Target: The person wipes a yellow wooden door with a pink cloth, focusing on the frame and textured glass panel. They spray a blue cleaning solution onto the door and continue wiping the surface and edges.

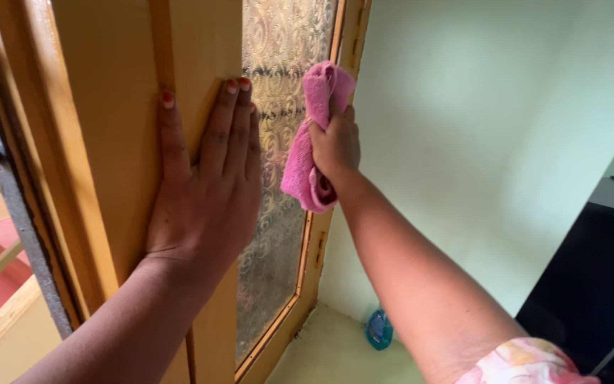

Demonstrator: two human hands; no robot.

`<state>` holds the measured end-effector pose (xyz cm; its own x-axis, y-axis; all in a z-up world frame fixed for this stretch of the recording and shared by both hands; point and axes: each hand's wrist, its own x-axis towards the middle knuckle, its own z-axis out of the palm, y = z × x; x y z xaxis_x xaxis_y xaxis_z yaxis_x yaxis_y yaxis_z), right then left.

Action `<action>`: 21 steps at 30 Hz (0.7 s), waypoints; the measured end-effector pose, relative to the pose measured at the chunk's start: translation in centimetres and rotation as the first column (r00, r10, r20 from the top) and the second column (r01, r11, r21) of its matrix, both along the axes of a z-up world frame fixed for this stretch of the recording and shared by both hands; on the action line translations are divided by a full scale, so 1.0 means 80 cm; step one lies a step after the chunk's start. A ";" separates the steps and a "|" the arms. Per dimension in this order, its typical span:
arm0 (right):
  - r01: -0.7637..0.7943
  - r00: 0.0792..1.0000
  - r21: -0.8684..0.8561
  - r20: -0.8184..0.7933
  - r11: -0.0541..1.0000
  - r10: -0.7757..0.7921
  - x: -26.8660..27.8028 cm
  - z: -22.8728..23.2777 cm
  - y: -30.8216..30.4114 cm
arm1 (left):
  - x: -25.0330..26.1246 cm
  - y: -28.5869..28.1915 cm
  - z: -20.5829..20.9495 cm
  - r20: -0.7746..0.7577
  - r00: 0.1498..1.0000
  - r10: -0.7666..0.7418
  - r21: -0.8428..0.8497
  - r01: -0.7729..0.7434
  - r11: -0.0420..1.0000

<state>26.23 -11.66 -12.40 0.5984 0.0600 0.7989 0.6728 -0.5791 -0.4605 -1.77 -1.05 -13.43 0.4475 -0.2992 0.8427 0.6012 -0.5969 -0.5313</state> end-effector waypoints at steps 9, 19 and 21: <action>-0.009 0.992 0.011 0.129 1.000 0.008 -0.006 -0.076 -0.001 | 0.005 0.000 0.000 -0.016 1.000 0.026 -0.008 -0.026 1.000; -0.255 0.938 0.283 -0.160 0.925 0.308 -0.057 -0.123 0.004 | 0.003 -0.001 -0.003 0.007 0.999 0.047 0.008 -0.047 0.999; -0.284 0.924 0.295 -0.170 0.912 0.343 -0.089 -0.131 0.007 | 0.004 -0.001 -0.003 0.018 0.999 0.029 0.004 -0.029 1.000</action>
<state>19.11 -11.07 -22.86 0.7405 0.0805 0.6672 0.6682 -0.1942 -0.7182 -1.45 -1.10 -13.70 0.4409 -0.2900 0.8494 0.6277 -0.5768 -0.5228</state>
